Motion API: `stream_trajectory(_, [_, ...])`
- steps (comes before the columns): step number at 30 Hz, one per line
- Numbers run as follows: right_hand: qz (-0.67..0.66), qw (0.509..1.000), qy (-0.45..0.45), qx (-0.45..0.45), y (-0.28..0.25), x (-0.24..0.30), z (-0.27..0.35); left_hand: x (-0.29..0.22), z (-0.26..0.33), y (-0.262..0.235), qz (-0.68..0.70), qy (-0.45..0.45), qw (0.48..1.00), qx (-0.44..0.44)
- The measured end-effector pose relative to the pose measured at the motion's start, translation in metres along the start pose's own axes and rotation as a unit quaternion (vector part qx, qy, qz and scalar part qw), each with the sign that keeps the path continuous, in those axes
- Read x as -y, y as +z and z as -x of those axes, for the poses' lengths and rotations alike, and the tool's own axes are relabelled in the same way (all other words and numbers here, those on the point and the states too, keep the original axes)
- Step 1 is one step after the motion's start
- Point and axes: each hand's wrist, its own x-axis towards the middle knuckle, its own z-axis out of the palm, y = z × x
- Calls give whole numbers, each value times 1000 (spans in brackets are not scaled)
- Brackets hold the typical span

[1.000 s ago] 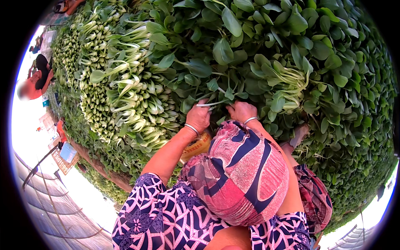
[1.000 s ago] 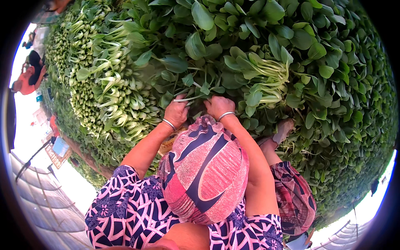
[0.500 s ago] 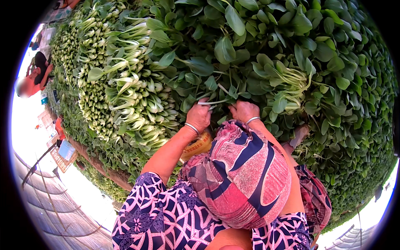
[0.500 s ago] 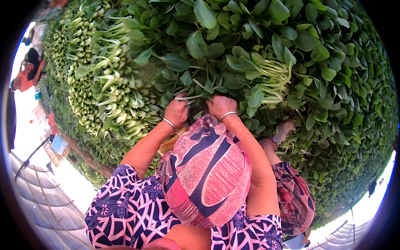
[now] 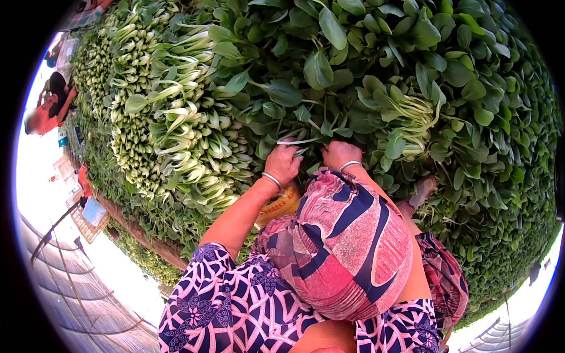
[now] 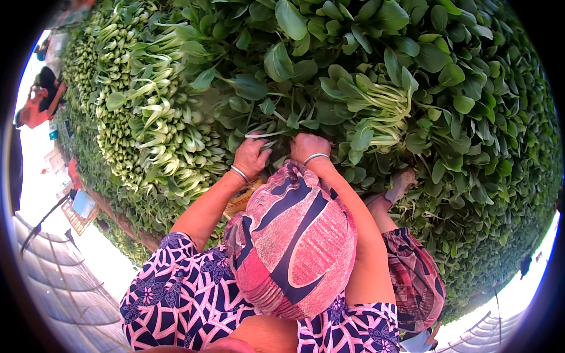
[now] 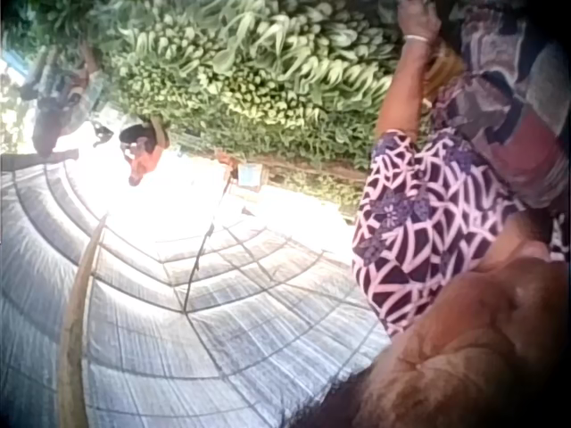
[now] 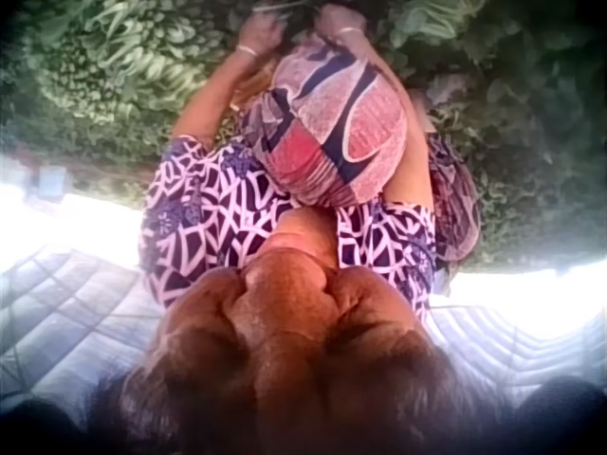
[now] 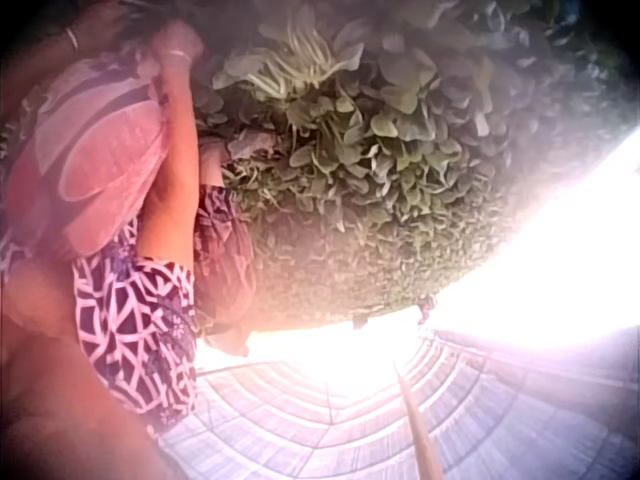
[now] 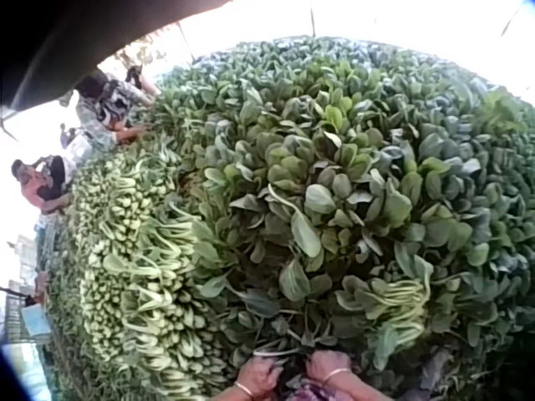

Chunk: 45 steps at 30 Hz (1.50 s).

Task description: The person harvests bok choy by cutting the base of each plant with a knife, gathering several stems in one hand, and placing them onto a growing pile of harvested vegetables.

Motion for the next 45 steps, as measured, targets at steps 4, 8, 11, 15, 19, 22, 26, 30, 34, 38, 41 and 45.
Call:
stream_trajectory(4, [-3,1000,14,28,-5,7,2,2,0,-18,84,-30,996,26])
stream_trajectory(8, [-20,998,52,42,-22,11,11,-2,3,-39,124,-17,992,21])
stream_trajectory(11, [-61,995,64,39,-26,-4,18,-14,9,-62,218,-35,975,27])
stream_trajectory(15, [-166,986,-9,12,-27,-24,29,-38,15,-110,404,-97,910,-3])
stream_trajectory(19, [-411,904,-85,-81,-32,-34,30,-63,0,-142,558,-85,825,-28])
stream_trajectory(22, [-541,828,-119,-87,-71,-1,50,-76,-7,-141,578,-65,813,-10])
stream_trajectory(26, [-629,761,-159,-18,-119,30,80,-103,-18,-130,511,-30,859,26])
stream_trajectory(30, [-622,765,-159,-41,-115,24,79,-103,-24,-111,426,15,904,35])
stream_trajectory(34, [-633,765,-113,-39,-100,18,79,-99,-17,-91,423,2,905,47])
stream_trajectory(38, [-641,739,-110,-174,-92,9,76,-88,-11,-79,406,-17,913,26])
stream_trajectory(41, [-663,694,-71,-270,-110,-5,82,-66,-18,-89,342,-25,938,-50])
stream_trajectory(45, [-625,700,-108,-328,-128,-6,90,-45,-40,-106,-79,32,985,-149])
